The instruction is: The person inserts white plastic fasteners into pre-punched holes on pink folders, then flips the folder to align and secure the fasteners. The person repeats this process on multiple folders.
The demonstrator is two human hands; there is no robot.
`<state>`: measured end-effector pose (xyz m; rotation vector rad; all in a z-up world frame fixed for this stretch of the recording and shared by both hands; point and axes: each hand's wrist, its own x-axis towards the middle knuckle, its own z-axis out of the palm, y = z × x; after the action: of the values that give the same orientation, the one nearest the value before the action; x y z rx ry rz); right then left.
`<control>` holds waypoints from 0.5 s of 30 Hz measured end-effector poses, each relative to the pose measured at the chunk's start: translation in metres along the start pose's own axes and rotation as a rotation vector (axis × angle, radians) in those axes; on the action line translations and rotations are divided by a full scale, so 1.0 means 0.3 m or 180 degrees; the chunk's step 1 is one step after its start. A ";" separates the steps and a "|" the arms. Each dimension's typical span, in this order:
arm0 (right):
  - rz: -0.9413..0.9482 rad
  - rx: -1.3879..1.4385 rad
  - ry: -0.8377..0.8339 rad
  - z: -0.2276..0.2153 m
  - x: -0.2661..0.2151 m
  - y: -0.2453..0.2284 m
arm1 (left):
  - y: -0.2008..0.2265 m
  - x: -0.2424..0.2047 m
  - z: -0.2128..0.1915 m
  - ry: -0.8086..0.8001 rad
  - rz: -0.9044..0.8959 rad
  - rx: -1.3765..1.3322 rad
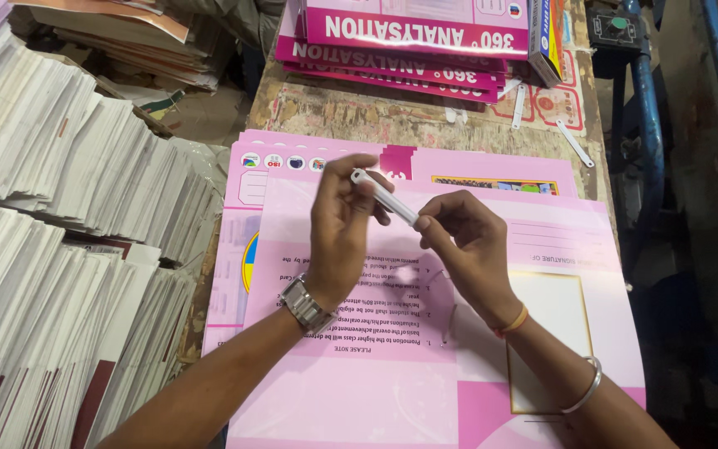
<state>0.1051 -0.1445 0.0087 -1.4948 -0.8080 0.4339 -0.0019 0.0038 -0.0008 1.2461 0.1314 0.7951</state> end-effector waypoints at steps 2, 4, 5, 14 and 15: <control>-0.0206 -0.0098 0.0056 0.013 -0.007 0.002 | -0.003 0.011 -0.016 0.0124 -0.0084 -0.0105; -0.0332 -0.0240 0.0074 0.017 -0.017 0.000 | -0.013 0.024 -0.025 0.0182 -0.0286 -0.0178; -0.0392 -0.0309 0.0082 0.019 -0.022 -0.001 | -0.020 0.029 -0.029 0.0208 -0.0385 -0.0371; -0.0478 -0.0398 0.0030 0.036 -0.026 -0.008 | -0.036 0.026 -0.028 0.0067 -0.0511 -0.1479; -0.0504 -0.0591 0.0022 0.038 -0.025 -0.011 | -0.030 0.022 -0.025 0.0093 -0.0662 -0.1599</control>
<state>0.0912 -0.1421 0.0092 -1.5881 -0.9745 0.2401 0.0035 0.0130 -0.0092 0.7324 0.0762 0.6155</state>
